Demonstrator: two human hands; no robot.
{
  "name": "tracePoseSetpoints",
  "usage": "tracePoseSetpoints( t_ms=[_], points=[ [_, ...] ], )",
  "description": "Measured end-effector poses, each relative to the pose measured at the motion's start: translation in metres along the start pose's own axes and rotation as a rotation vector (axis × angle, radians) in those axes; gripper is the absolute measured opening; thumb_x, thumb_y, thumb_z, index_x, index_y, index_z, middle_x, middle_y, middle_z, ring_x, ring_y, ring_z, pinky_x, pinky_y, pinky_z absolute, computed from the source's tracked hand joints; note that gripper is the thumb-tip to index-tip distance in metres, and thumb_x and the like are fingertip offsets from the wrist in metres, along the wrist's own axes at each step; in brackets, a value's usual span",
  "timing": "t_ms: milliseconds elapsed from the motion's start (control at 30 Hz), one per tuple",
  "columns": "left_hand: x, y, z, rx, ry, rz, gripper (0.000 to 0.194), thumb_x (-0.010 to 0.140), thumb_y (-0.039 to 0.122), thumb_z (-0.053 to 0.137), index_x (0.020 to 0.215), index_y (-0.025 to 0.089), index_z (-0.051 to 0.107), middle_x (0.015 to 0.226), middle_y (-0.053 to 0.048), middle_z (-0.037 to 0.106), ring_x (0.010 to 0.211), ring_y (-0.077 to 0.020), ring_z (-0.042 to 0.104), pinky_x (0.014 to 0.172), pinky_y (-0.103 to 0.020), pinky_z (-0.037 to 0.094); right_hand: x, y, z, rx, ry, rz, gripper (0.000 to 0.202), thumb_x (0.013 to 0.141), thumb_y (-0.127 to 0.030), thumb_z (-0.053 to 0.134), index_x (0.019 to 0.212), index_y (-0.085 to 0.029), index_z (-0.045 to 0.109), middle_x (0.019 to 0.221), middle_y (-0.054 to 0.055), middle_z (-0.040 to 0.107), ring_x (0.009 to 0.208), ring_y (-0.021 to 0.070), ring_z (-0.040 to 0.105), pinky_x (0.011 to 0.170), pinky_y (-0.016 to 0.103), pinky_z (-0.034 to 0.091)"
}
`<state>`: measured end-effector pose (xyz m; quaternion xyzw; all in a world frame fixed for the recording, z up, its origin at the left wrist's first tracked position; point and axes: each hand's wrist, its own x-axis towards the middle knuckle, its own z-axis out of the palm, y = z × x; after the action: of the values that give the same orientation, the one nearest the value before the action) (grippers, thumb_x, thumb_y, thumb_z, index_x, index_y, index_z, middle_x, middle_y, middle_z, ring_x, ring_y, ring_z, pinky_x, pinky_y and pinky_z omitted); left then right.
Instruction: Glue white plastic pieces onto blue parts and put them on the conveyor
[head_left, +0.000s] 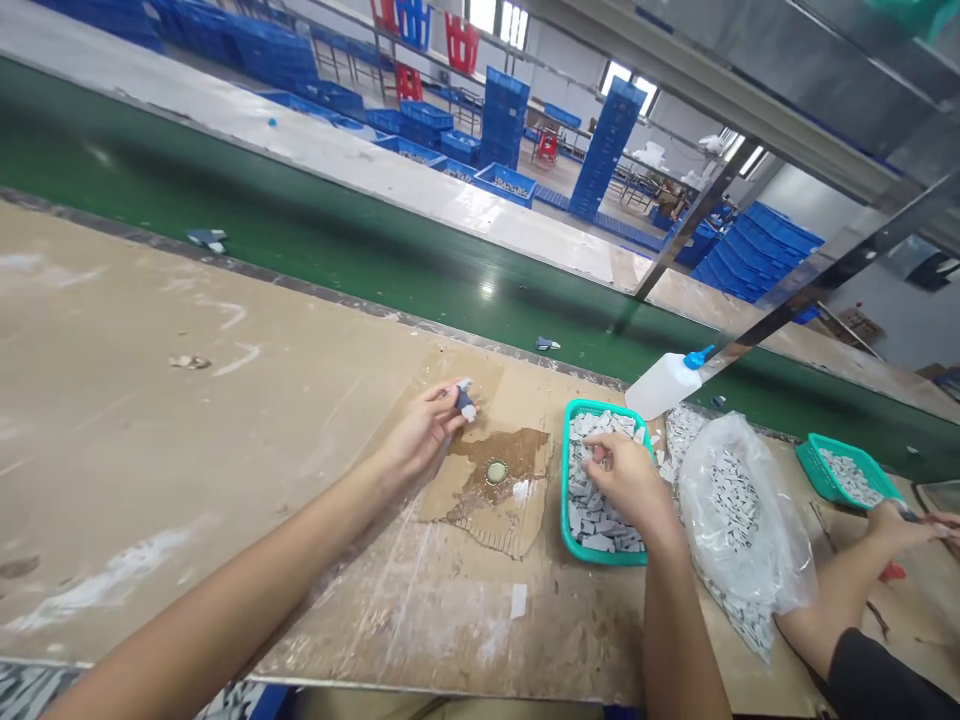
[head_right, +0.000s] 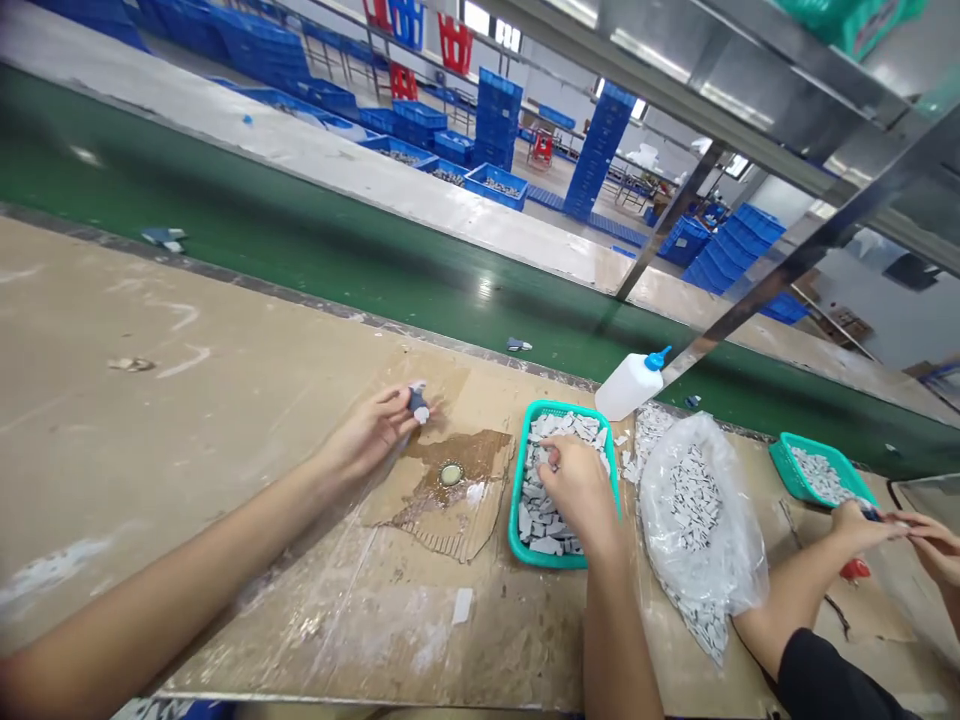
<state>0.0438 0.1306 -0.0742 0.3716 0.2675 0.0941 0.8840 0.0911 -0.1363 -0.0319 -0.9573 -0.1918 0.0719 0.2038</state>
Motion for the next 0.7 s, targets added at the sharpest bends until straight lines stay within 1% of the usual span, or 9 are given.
tracePoseSetpoints(
  t_ms=[100, 167, 267, 333, 400, 467, 533, 600, 700],
  points=[
    [0.026, 0.016, 0.001, 0.065, 0.064, 0.086, 0.018, 0.089, 0.000, 0.052, 0.096, 0.011, 0.063, 0.084, -0.007, 0.069, 0.072, -0.0125, 0.070, 0.070, -0.020, 0.059, 0.000, -0.002, 0.007, -0.103, -0.035, 0.053, 0.034, 0.082, -0.017, 0.065, 0.115, -0.018, 0.069, 0.102, 0.006, 0.068, 0.096, 0.0194, 0.063, 0.083, 0.026, 0.043],
    [0.045, 0.029, 0.007, 0.163, 0.087, 0.167, 0.018, 0.086, -0.001, 0.056, 0.099, 0.010, 0.060, 0.084, -0.007, 0.069, 0.070, -0.0128, 0.069, 0.072, -0.022, 0.058, -0.001, -0.006, 0.010, -0.118, -0.020, 0.086, 0.033, 0.084, -0.015, 0.063, 0.116, -0.017, 0.068, 0.107, 0.008, 0.067, 0.099, 0.0202, 0.062, 0.083, 0.027, 0.042],
    [0.079, 0.048, 0.020, 0.393, 0.167, 0.327, 0.016, 0.086, 0.001, 0.059, 0.100, 0.010, 0.054, 0.084, -0.008, 0.068, 0.070, -0.0114, 0.068, 0.078, -0.023, 0.056, -0.003, -0.013, 0.013, -0.162, -0.001, 0.131, 0.029, 0.088, -0.013, 0.056, 0.114, -0.016, 0.067, 0.112, 0.010, 0.067, 0.104, 0.0227, 0.062, 0.086, 0.029, 0.041],
    [0.101, 0.057, 0.027, 0.524, 0.215, 0.397, 0.015, 0.087, 0.004, 0.058, 0.099, 0.009, 0.052, 0.091, -0.010, 0.067, 0.079, -0.0135, 0.068, 0.084, -0.026, 0.055, -0.003, -0.020, 0.015, -0.194, 0.018, 0.175, 0.027, 0.089, -0.010, 0.051, 0.111, -0.012, 0.067, 0.112, 0.015, 0.067, 0.108, 0.0273, 0.061, 0.089, 0.034, 0.040],
    [0.121, 0.062, 0.032, 0.633, 0.270, 0.450, 0.020, 0.084, 0.006, 0.062, 0.101, 0.009, 0.053, 0.105, -0.016, 0.064, 0.099, -0.0214, 0.066, 0.094, -0.034, 0.051, -0.004, -0.026, 0.017, -0.217, 0.031, 0.219, 0.026, 0.089, -0.008, 0.048, 0.107, -0.007, 0.067, 0.108, 0.020, 0.068, 0.108, 0.0325, 0.061, 0.090, 0.040, 0.039],
    [0.134, 0.061, 0.036, 0.763, 0.341, 0.533, 0.030, 0.079, 0.009, 0.067, 0.106, 0.009, 0.054, 0.124, -0.022, 0.055, 0.124, -0.0311, 0.052, 0.108, -0.043, 0.040, -0.004, -0.029, 0.019, -0.244, 0.034, 0.244, 0.026, 0.090, -0.006, 0.045, 0.103, -0.006, 0.067, 0.104, 0.022, 0.068, 0.105, 0.0350, 0.063, 0.089, 0.044, 0.040],
    [0.143, 0.053, 0.042, 0.892, 0.349, 0.615, 0.035, 0.077, 0.012, 0.069, 0.110, 0.010, 0.057, 0.132, -0.022, 0.050, 0.136, -0.0344, 0.038, 0.116, -0.045, 0.027, -0.005, -0.031, 0.021, -0.267, 0.031, 0.263, 0.028, 0.091, -0.004, 0.041, 0.101, -0.007, 0.067, 0.101, 0.021, 0.069, 0.103, 0.0345, 0.065, 0.089, 0.046, 0.040],
    [0.149, 0.039, 0.050, 1.003, 0.261, 0.659, 0.031, 0.077, 0.015, 0.068, 0.107, 0.012, 0.062, 0.128, -0.018, 0.055, 0.134, -0.0329, 0.040, 0.117, -0.042, 0.024, -0.006, -0.031, 0.024, -0.280, 0.033, 0.276, 0.032, 0.092, -0.003, 0.037, 0.101, -0.009, 0.067, 0.101, 0.019, 0.069, 0.102, 0.0338, 0.065, 0.089, 0.047, 0.041],
    [0.156, 0.014, 0.065, 1.107, 0.103, 0.649, 0.028, 0.072, 0.020, 0.075, 0.099, 0.014, 0.069, 0.119, -0.016, 0.062, 0.125, -0.0335, 0.048, 0.114, -0.041, 0.029, -0.006, -0.031, 0.026, -0.301, 0.036, 0.248, 0.039, 0.091, 0.000, 0.032, 0.107, -0.009, 0.067, 0.107, 0.020, 0.068, 0.107, 0.0349, 0.062, 0.091, 0.048, 0.041]
  ],
)
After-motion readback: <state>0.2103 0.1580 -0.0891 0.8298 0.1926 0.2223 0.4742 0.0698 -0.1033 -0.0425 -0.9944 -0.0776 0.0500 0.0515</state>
